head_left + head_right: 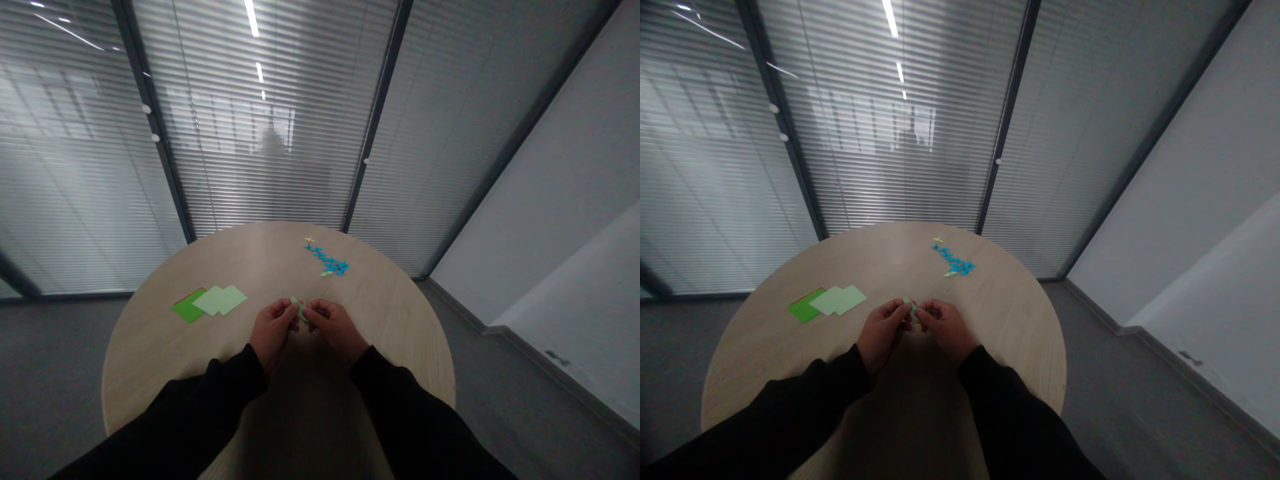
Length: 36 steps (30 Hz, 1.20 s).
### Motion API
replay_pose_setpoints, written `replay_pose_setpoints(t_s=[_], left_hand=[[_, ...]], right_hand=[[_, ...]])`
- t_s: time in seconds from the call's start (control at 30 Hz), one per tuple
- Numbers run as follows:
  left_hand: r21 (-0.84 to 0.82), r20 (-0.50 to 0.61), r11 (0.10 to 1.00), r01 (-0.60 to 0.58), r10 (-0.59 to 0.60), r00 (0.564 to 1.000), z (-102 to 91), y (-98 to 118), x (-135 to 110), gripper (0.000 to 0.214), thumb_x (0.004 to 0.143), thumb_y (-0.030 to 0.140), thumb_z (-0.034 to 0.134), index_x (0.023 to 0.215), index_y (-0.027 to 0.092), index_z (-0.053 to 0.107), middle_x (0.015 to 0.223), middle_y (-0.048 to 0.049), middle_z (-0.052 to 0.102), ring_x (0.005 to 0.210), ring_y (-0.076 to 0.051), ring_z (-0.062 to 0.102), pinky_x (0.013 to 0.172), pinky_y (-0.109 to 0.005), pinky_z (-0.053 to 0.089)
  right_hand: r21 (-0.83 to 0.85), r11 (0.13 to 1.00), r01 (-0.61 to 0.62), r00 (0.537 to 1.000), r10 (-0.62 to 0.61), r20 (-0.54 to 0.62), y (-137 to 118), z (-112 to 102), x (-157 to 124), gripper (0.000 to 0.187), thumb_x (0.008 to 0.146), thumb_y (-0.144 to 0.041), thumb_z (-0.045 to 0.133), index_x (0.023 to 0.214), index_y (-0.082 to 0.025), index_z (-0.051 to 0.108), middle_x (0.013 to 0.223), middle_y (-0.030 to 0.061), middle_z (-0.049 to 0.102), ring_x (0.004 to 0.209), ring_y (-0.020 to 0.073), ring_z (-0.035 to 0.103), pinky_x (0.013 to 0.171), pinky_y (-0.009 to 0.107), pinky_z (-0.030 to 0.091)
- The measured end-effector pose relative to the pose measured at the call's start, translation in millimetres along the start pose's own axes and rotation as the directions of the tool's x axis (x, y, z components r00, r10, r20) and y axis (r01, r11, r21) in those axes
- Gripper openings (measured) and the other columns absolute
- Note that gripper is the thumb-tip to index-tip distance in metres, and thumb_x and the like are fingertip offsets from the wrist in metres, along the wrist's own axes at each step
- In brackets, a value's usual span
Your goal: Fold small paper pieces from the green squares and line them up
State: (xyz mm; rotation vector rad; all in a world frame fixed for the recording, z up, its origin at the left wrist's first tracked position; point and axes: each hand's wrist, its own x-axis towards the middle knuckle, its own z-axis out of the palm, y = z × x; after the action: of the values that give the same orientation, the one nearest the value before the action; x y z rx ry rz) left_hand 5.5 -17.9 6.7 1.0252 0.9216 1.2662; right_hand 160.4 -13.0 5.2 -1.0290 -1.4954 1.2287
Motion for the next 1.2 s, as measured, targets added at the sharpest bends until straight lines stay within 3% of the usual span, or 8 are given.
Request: replay_pose_setpoints(t_s=[0.43, 0.67, 1.2], left_hand=[[0.098, 0.021, 0.995, 0.004, -0.006, 1.0, -0.8, -3, 0, 0.034, 0.075, 0.047, 0.075, 0.082, 0.015, 0.067, 0.068, 0.0015, 0.06, 0.055, -0.008, 0.052, 0.051, -0.02, 0.037], [-0.057, 0.088, 0.998, 0.042, -0.037, 0.995, 2.4, -2, 0, 0.041, 0.068, 0.045, 0.083, 0.09, 0.015, 0.068, 0.072, 0.0011, 0.064, 0.06, -0.01, 0.057, 0.058, -0.022, 0.045], [-0.01, -0.004, 0.999, -0.039, 0.039, 0.999, -1.2, -6, 4, 0.034, 0.071, 0.043, 0.08, 0.084, 0.015, 0.068, 0.071, -0.0011, 0.068, 0.066, -0.012, 0.06, 0.065, -0.023, 0.046]], right_hand=[[0.009, 1.0, 0.004, 0.996, -0.003, -0.092, -2, 4, -2, 0.029, 0.077, -0.045, 0.073, 0.077, -0.018, 0.064, 0.068, -0.0017, 0.061, 0.062, 0.0131, 0.054, 0.06, 0.026, 0.04], [0.056, 0.996, 0.065, 0.987, -0.056, -0.15, 0, -1, 0, 0.022, 0.076, -0.037, 0.073, 0.072, -0.019, 0.062, 0.066, -0.0022, 0.061, 0.062, 0.013, 0.053, 0.061, 0.026, 0.04], [-0.19, 0.976, 0.102, 0.961, -0.146, -0.233, -10, 6, -4, 0.023, 0.082, -0.04, 0.066, 0.086, -0.018, 0.069, 0.082, 0.0042, 0.07, 0.073, 0.0172, 0.064, 0.067, 0.029, 0.05]])
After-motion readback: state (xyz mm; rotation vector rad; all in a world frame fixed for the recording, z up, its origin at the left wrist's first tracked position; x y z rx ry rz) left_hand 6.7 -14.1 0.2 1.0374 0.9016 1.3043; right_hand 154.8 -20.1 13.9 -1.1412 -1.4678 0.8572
